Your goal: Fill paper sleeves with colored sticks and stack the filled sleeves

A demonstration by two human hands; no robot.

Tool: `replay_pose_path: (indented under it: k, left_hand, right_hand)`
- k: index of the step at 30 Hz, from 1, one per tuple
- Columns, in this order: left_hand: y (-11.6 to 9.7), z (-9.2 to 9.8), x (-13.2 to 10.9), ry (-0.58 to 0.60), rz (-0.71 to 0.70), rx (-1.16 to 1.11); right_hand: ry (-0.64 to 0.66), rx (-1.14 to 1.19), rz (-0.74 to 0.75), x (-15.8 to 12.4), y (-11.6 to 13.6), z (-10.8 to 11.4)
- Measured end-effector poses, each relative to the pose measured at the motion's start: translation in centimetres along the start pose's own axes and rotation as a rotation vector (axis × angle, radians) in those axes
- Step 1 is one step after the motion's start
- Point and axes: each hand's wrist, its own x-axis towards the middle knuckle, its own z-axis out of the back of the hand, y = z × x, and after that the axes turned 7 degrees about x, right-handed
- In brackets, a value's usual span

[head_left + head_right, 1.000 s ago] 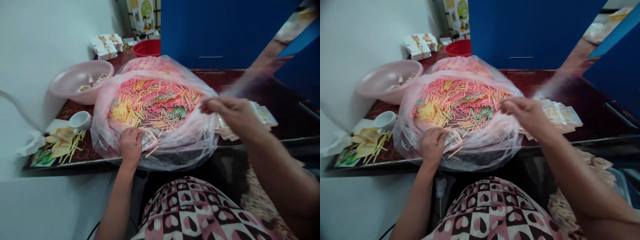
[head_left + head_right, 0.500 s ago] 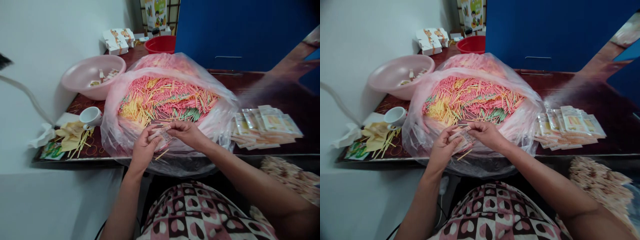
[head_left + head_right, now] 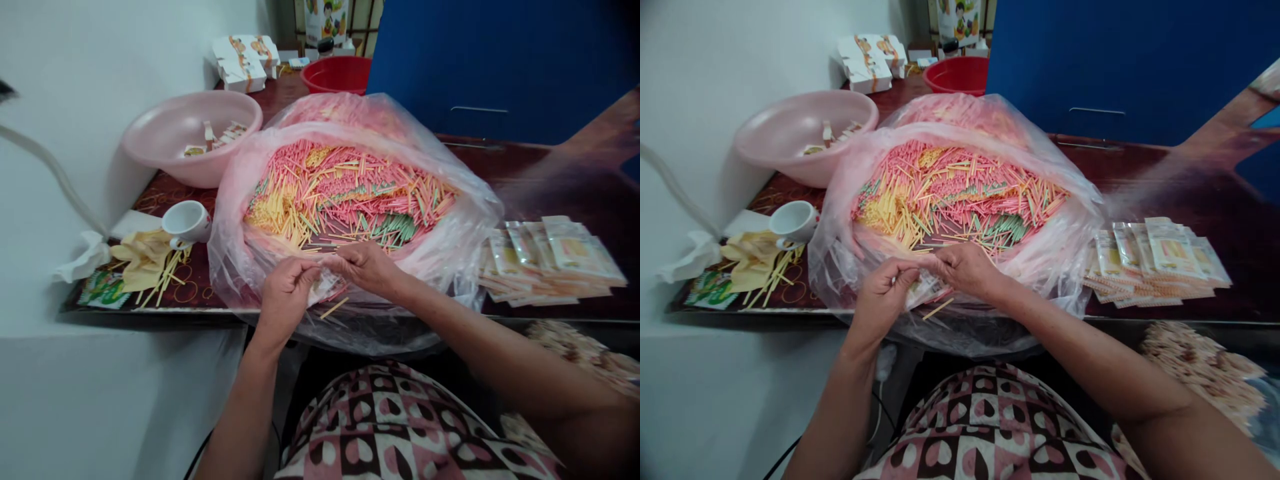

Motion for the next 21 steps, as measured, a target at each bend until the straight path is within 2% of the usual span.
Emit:
replay_pose_path:
  k: [4, 9, 12, 16, 21]
  left_hand:
    - [1.9, -0.1, 1.0, -0.072, -0.122, 0.341]
    - [3.4, -0.8, 0.8, -0.049, -0.117, 0.593]
    - [3.3, -0.8, 0.4, -0.06, -0.11, 0.622]
    - [3.3, -0.8, 0.0, -0.058, -0.092, 0.638]
    - [3.9, -1.2, -0.2, -0.111, -0.106, 0.604]
  right_hand:
    - [0.05, -0.094, 0.144, 4.0, -1.1, -0.4]
    - [0.354, -0.42, 0.283, 8.1, -2.5, -1.9]
    - [0.436, -0.612, 0.327, 8.8, -2.4, -2.4]
    - [0.441, -0.782, 0.402, 8.7, -1.6, -2.5]
    - [0.433, -0.873, 0.47, 8.6, -1.3, -2.7]
